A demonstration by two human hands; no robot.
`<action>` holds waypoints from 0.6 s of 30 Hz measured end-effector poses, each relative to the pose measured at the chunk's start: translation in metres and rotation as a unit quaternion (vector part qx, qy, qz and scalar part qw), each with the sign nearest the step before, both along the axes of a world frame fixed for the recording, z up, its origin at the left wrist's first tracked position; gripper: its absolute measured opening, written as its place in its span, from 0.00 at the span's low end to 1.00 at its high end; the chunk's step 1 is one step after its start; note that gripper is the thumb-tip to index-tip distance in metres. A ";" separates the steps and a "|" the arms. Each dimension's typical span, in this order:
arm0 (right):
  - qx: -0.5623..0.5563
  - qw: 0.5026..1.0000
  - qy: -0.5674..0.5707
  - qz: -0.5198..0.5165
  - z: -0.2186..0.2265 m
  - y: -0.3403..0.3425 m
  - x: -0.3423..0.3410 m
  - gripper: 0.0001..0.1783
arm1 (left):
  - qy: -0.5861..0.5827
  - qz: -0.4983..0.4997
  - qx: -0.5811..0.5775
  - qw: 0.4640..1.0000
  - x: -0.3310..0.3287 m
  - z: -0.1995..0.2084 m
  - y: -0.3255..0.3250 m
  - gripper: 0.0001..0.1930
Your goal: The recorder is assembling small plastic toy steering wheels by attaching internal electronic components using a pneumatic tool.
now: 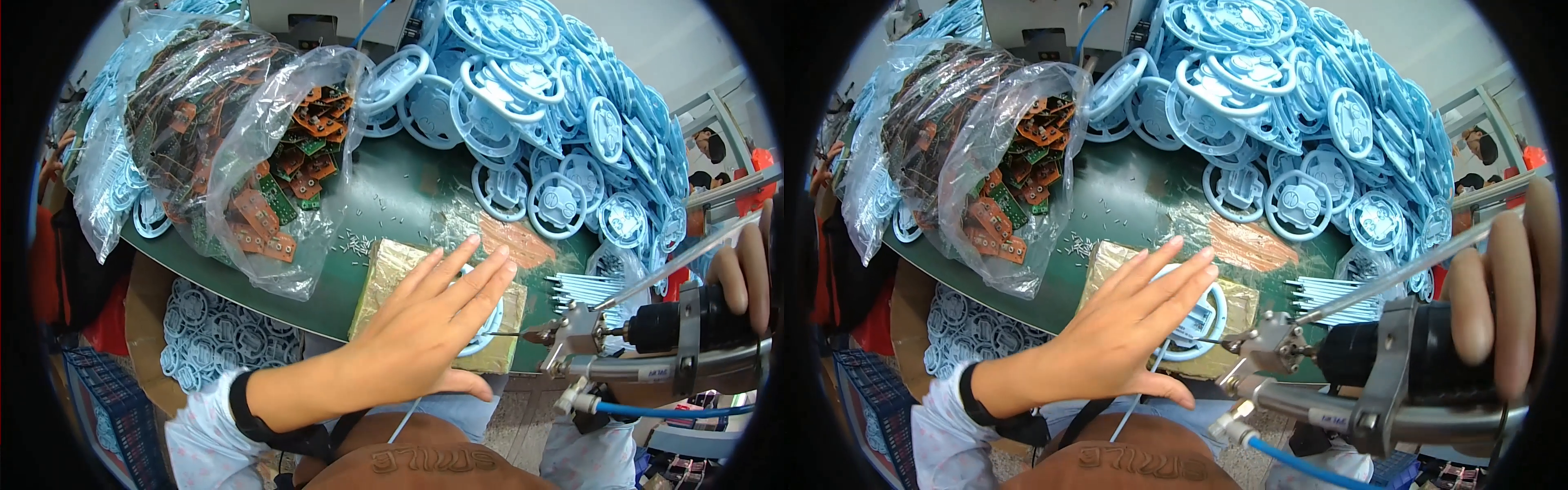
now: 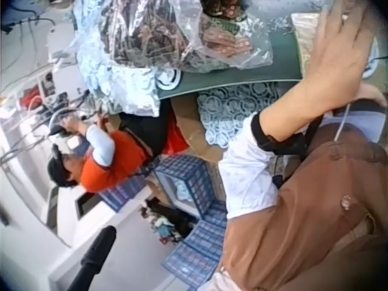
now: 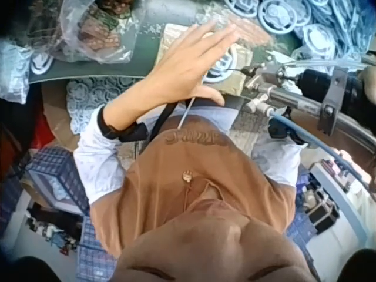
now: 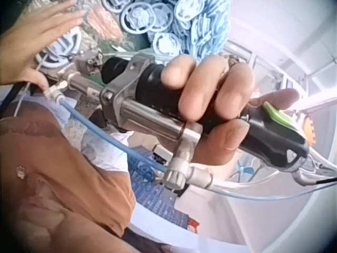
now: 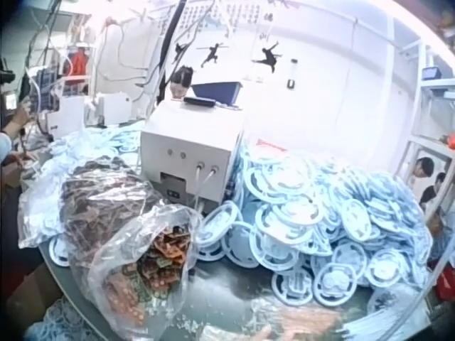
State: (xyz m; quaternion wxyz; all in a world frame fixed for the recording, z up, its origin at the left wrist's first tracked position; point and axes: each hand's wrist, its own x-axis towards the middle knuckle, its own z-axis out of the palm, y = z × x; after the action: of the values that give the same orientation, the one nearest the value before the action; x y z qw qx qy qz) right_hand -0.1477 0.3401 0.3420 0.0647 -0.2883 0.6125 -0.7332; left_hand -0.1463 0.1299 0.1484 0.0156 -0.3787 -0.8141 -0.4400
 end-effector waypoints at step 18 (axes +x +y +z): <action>0.099 0.990 0.054 -0.089 -0.024 -0.009 0.022 0.31 | -0.071 -0.051 -0.021 0.996 -0.007 -0.037 -0.021 0.47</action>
State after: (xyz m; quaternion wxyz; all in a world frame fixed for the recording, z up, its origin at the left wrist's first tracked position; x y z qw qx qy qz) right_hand -0.1259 0.3307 0.3178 -0.0056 -0.2635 0.7080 -0.6552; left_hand -0.1534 0.1086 0.1110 -0.0729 -0.3880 -0.8016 -0.4490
